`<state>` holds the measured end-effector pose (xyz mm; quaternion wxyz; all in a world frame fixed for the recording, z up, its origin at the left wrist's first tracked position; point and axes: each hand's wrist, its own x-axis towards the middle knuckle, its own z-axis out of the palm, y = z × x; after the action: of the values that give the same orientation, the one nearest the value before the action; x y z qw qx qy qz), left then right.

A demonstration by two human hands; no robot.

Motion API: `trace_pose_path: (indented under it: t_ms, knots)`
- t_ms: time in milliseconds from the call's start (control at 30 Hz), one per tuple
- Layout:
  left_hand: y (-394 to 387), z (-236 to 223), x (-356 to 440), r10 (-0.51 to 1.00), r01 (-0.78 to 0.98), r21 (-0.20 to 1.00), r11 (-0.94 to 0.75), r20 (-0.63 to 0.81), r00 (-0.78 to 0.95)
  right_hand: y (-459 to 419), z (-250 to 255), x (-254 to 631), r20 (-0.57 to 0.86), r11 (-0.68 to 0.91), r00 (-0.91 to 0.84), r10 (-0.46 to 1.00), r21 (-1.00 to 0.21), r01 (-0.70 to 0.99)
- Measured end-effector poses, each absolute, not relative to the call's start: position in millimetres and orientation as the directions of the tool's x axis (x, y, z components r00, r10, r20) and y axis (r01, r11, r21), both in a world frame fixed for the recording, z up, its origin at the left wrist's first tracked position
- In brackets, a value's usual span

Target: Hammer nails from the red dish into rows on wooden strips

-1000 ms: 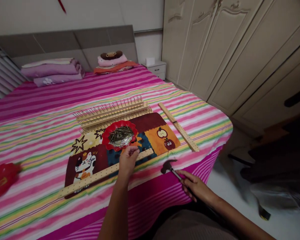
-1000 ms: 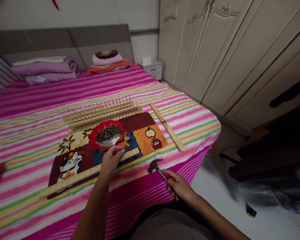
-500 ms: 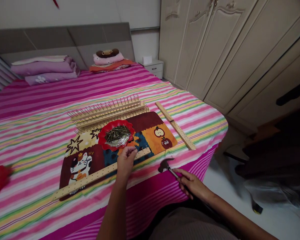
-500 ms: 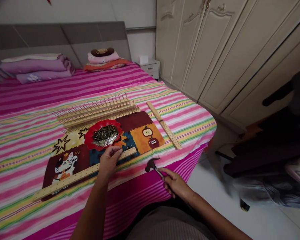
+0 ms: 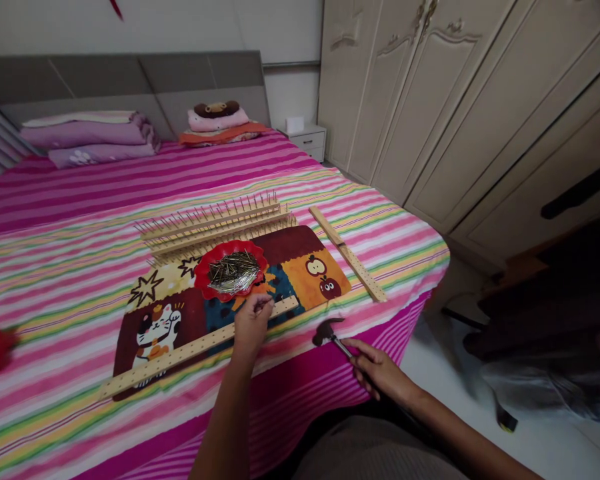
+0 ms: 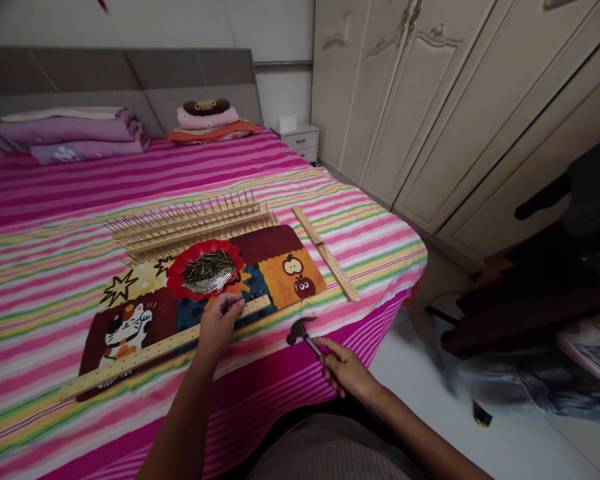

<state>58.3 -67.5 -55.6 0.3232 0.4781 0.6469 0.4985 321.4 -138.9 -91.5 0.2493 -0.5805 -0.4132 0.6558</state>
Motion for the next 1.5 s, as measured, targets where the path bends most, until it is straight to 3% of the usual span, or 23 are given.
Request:
trace_pose_path:
  t_ms: [333,667,767,900,1100,1200,1400,1500]
  knots:
    - [-71,-62,58,0.916,0.327,0.945,0.015,0.118,-0.383,-140,-97,322,-0.541,-0.52,-0.2,0.817,-0.841,0.149]
    - [-68,-68,55,0.933,0.493,0.869,-0.037,0.206,-0.294,-143,-99,322,-0.504,-0.469,-0.204,0.839,-0.861,0.196]
    - [-68,-68,54,0.931,0.54,0.839,-0.068,0.247,-0.267,-146,-83,316,-0.406,-0.352,-0.244,0.881,-0.906,0.238]
    - [-70,-68,55,0.91,0.619,0.777,-0.113,0.331,-0.249,-136,-43,298,-0.122,-0.033,-0.311,0.943,-0.96,0.277]
    - [-70,-68,56,0.901,0.702,0.696,-0.15,0.389,-0.193,-105,3,271,0.224,0.395,-0.444,0.868,-0.852,0.343]
    - [-70,-68,56,0.91,0.695,0.703,-0.148,0.373,-0.184,-94,12,261,0.278,0.476,-0.495,0.823,-0.813,0.335]
    - [-69,-69,57,0.912,0.719,0.684,-0.123,0.364,-0.19,-85,14,253,0.172,0.487,-0.59,0.788,-0.762,0.427]
    - [-69,-70,57,0.915,0.723,0.679,-0.125,0.361,-0.181,-90,18,260,0.215,0.483,-0.553,0.805,-0.779,0.4]
